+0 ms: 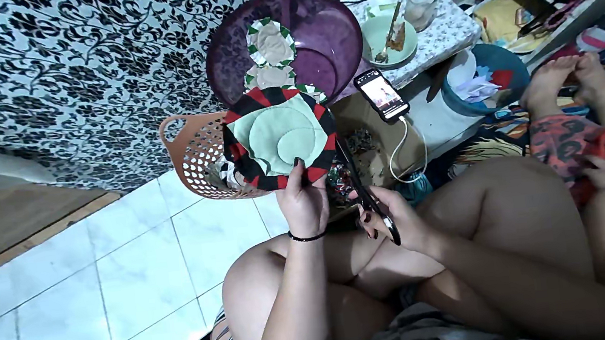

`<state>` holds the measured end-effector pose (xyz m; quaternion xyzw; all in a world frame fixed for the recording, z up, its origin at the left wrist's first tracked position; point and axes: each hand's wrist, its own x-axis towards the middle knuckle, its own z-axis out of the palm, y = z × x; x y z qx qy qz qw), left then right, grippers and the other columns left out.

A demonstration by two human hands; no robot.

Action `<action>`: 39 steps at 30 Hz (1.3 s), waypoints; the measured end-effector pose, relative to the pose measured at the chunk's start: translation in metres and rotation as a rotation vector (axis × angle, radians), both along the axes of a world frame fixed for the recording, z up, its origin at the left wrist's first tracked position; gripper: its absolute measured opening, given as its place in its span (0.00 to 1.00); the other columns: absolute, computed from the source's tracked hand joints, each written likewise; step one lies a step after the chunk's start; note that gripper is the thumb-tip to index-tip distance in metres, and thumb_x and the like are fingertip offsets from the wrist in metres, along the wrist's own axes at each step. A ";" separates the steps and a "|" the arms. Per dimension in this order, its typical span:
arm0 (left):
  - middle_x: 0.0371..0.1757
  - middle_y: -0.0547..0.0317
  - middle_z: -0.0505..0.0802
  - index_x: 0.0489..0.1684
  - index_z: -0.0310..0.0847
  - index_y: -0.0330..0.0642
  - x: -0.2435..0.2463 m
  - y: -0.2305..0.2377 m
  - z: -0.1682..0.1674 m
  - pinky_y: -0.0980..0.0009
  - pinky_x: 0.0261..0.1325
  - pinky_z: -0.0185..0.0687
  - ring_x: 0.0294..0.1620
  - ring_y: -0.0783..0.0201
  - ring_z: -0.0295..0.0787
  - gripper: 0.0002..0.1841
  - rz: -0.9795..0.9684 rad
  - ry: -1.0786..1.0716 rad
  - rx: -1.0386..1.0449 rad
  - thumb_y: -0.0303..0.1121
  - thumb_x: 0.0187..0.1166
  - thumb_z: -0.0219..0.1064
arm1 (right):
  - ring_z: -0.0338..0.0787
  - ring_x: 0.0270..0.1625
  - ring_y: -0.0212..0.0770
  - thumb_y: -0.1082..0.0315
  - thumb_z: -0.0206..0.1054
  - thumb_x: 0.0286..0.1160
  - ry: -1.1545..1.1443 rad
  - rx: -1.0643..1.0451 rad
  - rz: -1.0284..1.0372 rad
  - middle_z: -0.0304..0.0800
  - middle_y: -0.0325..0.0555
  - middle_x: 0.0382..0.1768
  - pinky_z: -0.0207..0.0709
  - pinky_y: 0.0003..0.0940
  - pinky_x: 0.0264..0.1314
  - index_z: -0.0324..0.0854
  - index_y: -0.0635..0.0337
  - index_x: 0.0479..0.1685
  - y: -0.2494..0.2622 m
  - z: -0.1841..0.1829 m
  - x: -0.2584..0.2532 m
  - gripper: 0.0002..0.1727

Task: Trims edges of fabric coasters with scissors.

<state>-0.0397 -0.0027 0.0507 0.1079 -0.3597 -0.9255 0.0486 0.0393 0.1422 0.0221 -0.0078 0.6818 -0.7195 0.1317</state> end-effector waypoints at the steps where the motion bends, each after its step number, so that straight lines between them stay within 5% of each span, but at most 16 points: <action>1: 0.55 0.51 0.90 0.62 0.71 0.43 0.001 0.001 0.000 0.53 0.61 0.89 0.56 0.55 0.92 0.12 -0.006 -0.005 -0.006 0.24 0.90 0.47 | 0.83 0.27 0.25 0.54 0.70 0.77 -0.006 -0.004 -0.008 0.82 0.37 0.34 0.83 0.22 0.33 0.75 0.71 0.69 0.001 0.002 -0.001 0.31; 19: 0.54 0.53 0.92 0.62 0.73 0.46 0.014 0.017 -0.001 0.54 0.56 0.92 0.54 0.57 0.93 0.13 -0.016 0.031 -0.099 0.28 0.92 0.44 | 0.81 0.23 0.26 0.58 0.66 0.81 -0.063 -0.069 -0.081 0.79 0.35 0.30 0.83 0.23 0.29 0.76 0.69 0.65 0.005 0.011 -0.004 0.24; 39: 0.53 0.56 0.91 0.62 0.72 0.47 -0.002 -0.010 0.000 0.57 0.54 0.91 0.54 0.61 0.92 0.12 0.058 0.054 -0.154 0.29 0.92 0.44 | 0.76 0.19 0.21 0.60 0.73 0.76 -0.074 0.017 -0.073 0.83 0.35 0.28 0.74 0.17 0.22 0.82 0.67 0.59 0.007 0.012 -0.004 0.21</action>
